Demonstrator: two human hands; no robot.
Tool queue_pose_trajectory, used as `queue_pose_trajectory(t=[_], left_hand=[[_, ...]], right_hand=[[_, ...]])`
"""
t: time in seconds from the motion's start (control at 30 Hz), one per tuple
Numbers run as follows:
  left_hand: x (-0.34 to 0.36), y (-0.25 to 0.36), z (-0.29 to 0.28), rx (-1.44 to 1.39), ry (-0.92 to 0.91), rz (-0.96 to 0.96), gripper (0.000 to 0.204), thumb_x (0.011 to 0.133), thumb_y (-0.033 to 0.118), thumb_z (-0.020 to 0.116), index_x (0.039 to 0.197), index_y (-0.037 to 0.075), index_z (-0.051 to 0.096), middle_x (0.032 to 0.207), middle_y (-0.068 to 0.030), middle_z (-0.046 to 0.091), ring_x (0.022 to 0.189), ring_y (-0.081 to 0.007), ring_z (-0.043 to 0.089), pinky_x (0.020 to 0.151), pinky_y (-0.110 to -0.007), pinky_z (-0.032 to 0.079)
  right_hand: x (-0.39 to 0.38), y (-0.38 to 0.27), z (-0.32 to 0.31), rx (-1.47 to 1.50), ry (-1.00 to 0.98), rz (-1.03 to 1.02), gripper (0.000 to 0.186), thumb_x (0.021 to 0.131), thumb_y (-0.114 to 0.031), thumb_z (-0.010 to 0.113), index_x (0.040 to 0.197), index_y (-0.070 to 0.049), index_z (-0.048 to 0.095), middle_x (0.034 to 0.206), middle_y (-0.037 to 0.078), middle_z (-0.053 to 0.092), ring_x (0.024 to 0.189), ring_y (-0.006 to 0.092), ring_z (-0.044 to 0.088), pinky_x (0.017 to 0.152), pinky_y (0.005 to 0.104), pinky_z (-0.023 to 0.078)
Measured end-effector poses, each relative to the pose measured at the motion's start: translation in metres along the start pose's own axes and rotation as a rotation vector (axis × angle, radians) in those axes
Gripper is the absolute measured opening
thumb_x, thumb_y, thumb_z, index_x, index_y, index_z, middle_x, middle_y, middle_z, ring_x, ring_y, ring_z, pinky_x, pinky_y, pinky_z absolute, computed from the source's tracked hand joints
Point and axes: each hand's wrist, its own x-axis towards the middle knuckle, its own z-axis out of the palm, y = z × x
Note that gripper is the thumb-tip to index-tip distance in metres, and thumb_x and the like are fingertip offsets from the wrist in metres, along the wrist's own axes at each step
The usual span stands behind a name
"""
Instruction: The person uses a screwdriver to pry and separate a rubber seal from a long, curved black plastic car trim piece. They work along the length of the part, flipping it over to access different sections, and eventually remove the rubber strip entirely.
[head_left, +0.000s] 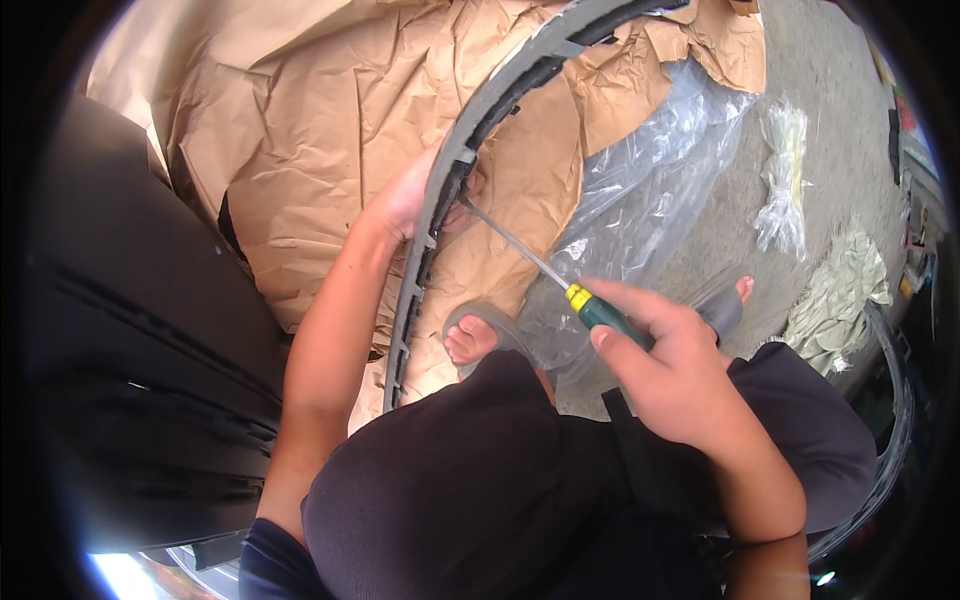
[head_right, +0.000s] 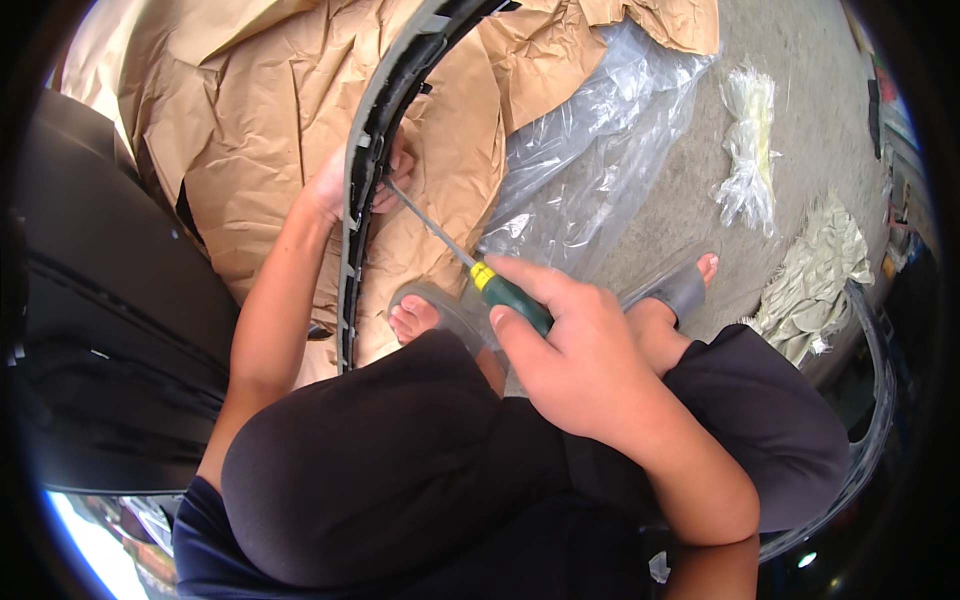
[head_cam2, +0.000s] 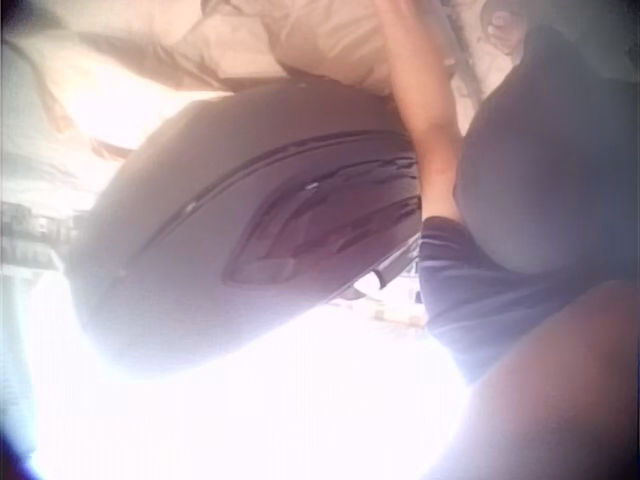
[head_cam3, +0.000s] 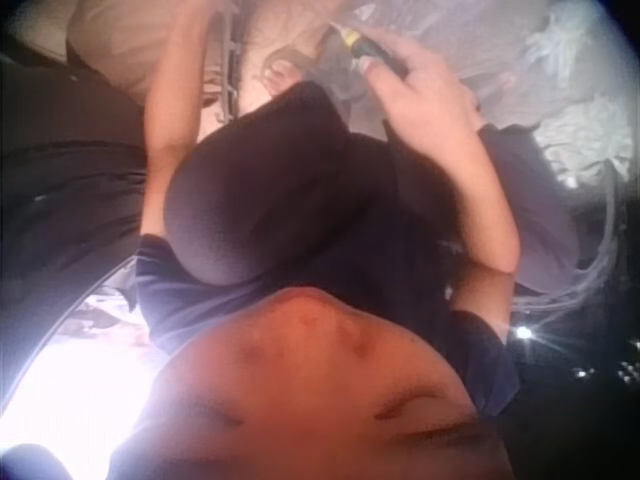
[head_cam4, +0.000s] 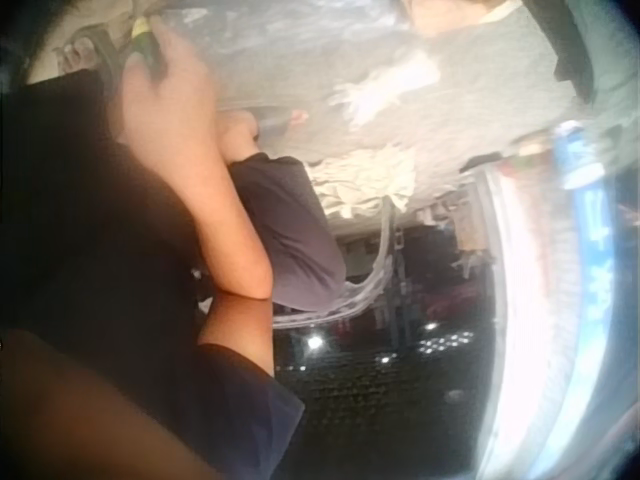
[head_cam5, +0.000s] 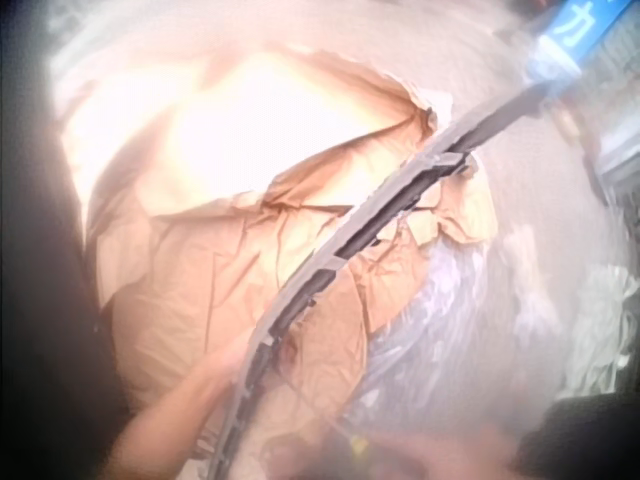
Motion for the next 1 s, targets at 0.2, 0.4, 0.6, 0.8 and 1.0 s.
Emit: queue_pose_trajectory(t=[0.2, 0.4, 0.6, 0.8, 1.0], left_hand=[[0.002, -0.002, -0.007, -0.022, -0.088, 0.063, 0.043, 0.110, 0.041, 0.051, 0.086, 0.007, 0.058, 0.057, -0.0033, 0.043, 0.040, -0.0158, 0.039, 0.037, -0.032, 0.035], [0.004, -0.004, -0.017, -0.076, -0.180, 0.071, 0.042, 0.109, 0.041, 0.053, 0.086, 0.006, 0.057, 0.057, -0.0020, 0.040, 0.042, -0.0137, 0.038, 0.034, -0.029, 0.034], [0.005, -0.005, -0.021, -0.110, -0.244, 0.071, 0.042, 0.108, 0.041, 0.057, 0.086, 0.005, 0.058, 0.058, -0.0012, 0.040, 0.042, -0.0130, 0.039, 0.035, -0.028, 0.036], [0.006, -0.004, -0.030, -0.213, -0.389, 0.067, 0.040, 0.106, 0.041, 0.063, 0.092, 0.004, 0.059, 0.065, -0.0029, 0.045, 0.048, -0.0129, 0.044, 0.037, -0.027, 0.039], [0.007, -0.006, -0.035, -0.221, -0.431, 0.075, 0.042, 0.109, 0.038, 0.061, 0.091, 0.001, 0.053, 0.067, -0.0062, 0.045, 0.050, -0.0152, 0.047, 0.038, -0.027, 0.042]], right_hand=[[0.002, -0.003, -0.001, 0.025, -0.005, 0.010, 0.043, 0.102, -0.005, 0.065, 0.144, 0.005, 0.064, 0.122, 0.012, 0.076, 0.110, 0.0130, 0.066, 0.100, 0.0305, 0.052], [0.005, -0.003, 0.001, 0.042, -0.024, 0.008, 0.043, 0.102, -0.003, 0.065, 0.144, 0.006, 0.063, 0.123, 0.013, 0.075, 0.112, 0.0127, 0.066, 0.100, 0.0305, 0.052], [0.004, -0.009, 0.007, -0.039, 0.019, -0.054, 0.043, 0.101, -0.003, 0.066, 0.143, 0.004, 0.065, 0.120, 0.017, 0.078, 0.107, 0.0161, 0.071, 0.097, 0.0313, 0.054], [0.002, -0.022, 0.013, -0.237, 0.062, -0.187, 0.042, 0.098, -0.005, 0.069, 0.140, 0.001, 0.068, 0.110, 0.024, 0.079, 0.099, 0.0283, 0.080, 0.090, 0.0340, 0.057], [0.010, -0.032, 0.009, -0.277, 0.039, -0.166, 0.039, 0.097, -0.006, 0.069, 0.135, 0.002, 0.070, 0.110, 0.026, 0.078, 0.100, 0.0393, 0.079, 0.088, 0.0376, 0.059]])
